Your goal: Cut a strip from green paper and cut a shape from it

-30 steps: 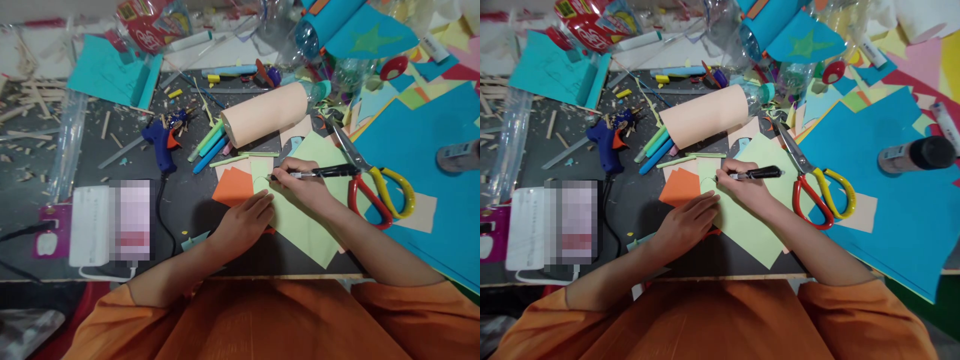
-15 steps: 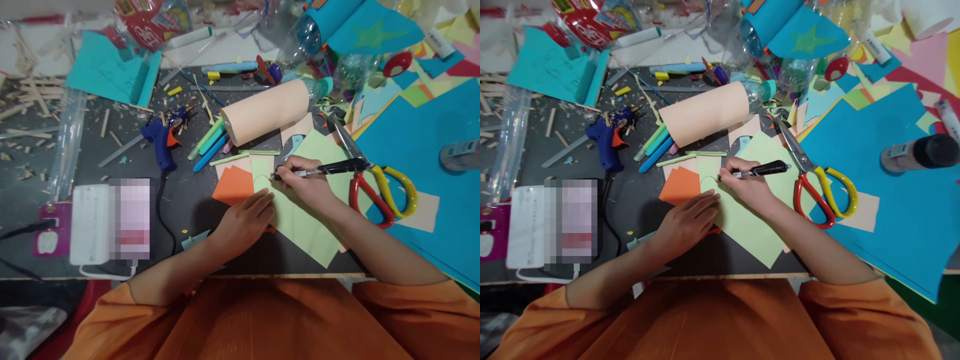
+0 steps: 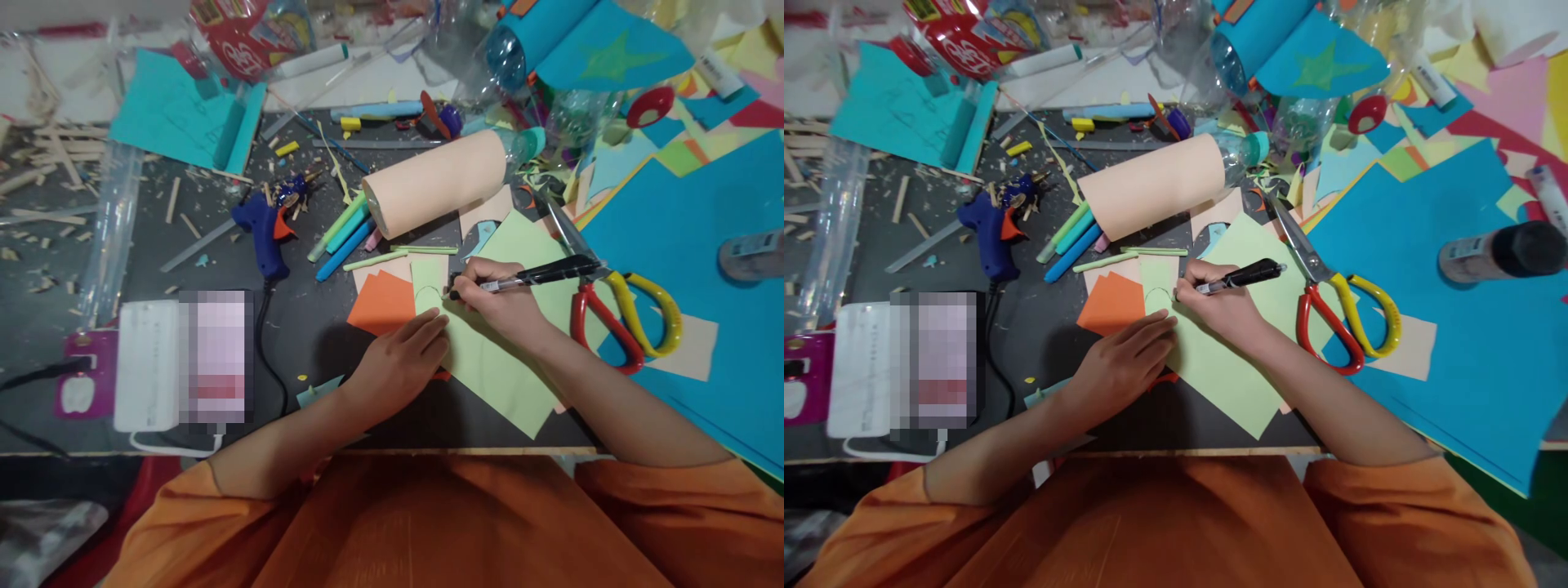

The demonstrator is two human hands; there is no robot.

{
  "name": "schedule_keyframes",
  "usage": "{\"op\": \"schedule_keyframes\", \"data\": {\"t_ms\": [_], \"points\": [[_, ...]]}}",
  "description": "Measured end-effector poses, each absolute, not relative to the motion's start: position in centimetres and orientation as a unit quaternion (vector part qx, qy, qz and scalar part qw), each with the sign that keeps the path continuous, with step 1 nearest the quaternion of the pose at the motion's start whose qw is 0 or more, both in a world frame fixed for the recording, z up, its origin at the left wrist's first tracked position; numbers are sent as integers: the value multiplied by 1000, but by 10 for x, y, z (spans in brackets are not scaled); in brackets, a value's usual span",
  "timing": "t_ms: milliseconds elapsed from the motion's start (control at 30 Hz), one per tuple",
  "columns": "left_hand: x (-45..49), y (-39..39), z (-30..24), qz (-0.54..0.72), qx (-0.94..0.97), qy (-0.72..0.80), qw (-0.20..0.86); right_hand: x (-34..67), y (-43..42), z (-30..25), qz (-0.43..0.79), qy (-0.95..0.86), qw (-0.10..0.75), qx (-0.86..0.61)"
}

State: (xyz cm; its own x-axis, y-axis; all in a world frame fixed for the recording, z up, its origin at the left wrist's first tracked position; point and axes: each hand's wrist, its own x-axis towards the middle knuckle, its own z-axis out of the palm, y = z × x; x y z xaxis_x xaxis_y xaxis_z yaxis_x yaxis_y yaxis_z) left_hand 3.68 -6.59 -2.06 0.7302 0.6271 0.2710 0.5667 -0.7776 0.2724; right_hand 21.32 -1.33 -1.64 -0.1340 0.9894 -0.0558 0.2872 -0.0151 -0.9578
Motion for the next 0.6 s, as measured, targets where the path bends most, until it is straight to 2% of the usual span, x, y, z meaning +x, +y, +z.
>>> {"op": "schedule_keyframes", "data": {"t_ms": [100, 267, 367, 433, 600], "points": [[37, -66, -22, 178, 925, 324, 90, 215, -13, -17, 476, -581, 386, -535], [32, -61, -23, 188, 923, 319, 104, 217, -14, -20, 500, -507, 456, -534], [29, -56, -24, 203, 926, 301, 102, 218, -15, -20, 509, -525, 437, -524], [28, -52, -25, 225, 920, 303, 101, 220, -15, -22, 460, -585, 408, -529], [25, -42, -24, 283, 857, 402, 153, 231, -6, -35, 225, -749, 367, -504]]}}
